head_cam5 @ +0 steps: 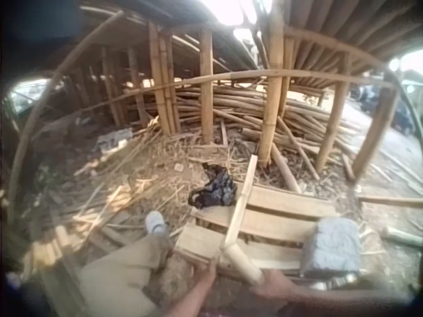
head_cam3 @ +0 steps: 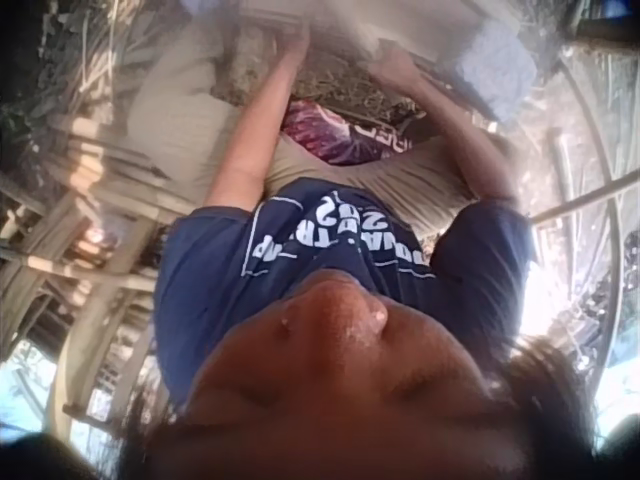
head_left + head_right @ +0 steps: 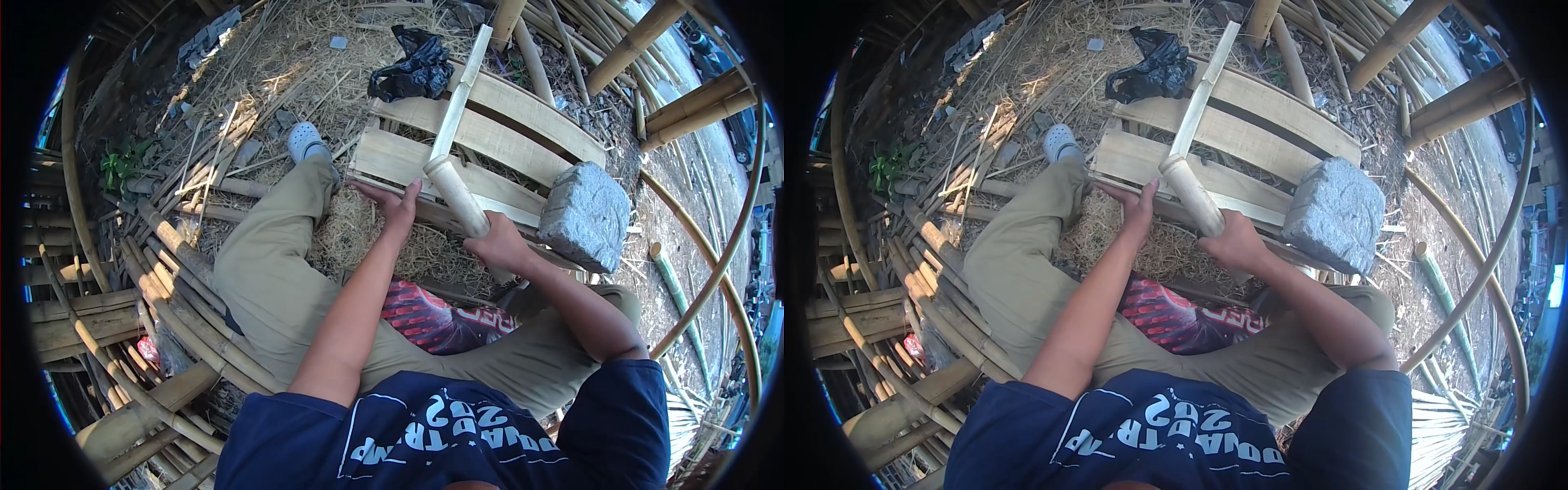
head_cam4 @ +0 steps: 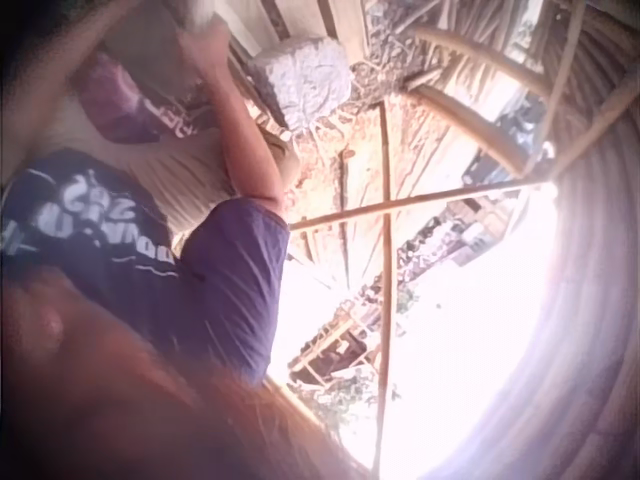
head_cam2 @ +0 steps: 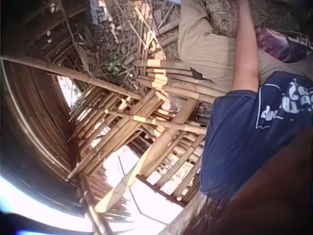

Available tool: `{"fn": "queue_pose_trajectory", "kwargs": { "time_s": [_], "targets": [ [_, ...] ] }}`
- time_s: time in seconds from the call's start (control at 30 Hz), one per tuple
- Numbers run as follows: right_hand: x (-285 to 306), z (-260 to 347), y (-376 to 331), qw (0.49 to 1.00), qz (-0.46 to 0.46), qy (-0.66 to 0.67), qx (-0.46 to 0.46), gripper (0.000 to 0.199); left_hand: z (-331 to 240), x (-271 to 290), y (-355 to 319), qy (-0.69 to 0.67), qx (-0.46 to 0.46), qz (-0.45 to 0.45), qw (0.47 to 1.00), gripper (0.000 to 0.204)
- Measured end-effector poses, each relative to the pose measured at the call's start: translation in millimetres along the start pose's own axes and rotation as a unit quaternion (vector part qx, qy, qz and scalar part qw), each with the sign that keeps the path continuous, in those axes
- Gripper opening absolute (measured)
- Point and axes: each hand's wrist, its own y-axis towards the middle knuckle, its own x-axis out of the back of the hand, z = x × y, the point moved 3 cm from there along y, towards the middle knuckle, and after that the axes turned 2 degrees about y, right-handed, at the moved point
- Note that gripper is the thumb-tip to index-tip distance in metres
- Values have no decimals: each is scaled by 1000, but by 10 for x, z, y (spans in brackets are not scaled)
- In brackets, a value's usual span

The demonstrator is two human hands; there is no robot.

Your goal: The person is assembling a bamboo structure by hand. They position thin bamboo strips across a wooden frame, secure the pieces together using wire, and use a large rock to press down on the joints.

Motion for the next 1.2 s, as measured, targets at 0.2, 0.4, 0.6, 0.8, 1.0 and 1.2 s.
{"fn": "queue_pose_trajectory", "kwargs": {
  "time_s": [0.2,0.4,0.6,0.8,1.0,1.2],
  "targets": [
    [-102,-67,-61,995,-76,-39,46,48,44,-39,48,-24,-61,-8,998,143],
    [-119,-44,-83,986,-100,-74,114,49,198,-3,125,64,-72,-52,994,140],
    [-36,178,-155,985,63,155,-48,38,126,-27,87,-58,-56,-25,996,145],
    [-12,20,1,975,90,189,-72,34,131,-38,52,-74,19,85,993,131],
    [232,158,-25,969,58,234,-63,26,150,2,63,-52,-14,31,998,131],
    [99,55,-30,962,139,219,-81,21,283,25,163,-55,-5,73,996,132]
  ]
}}
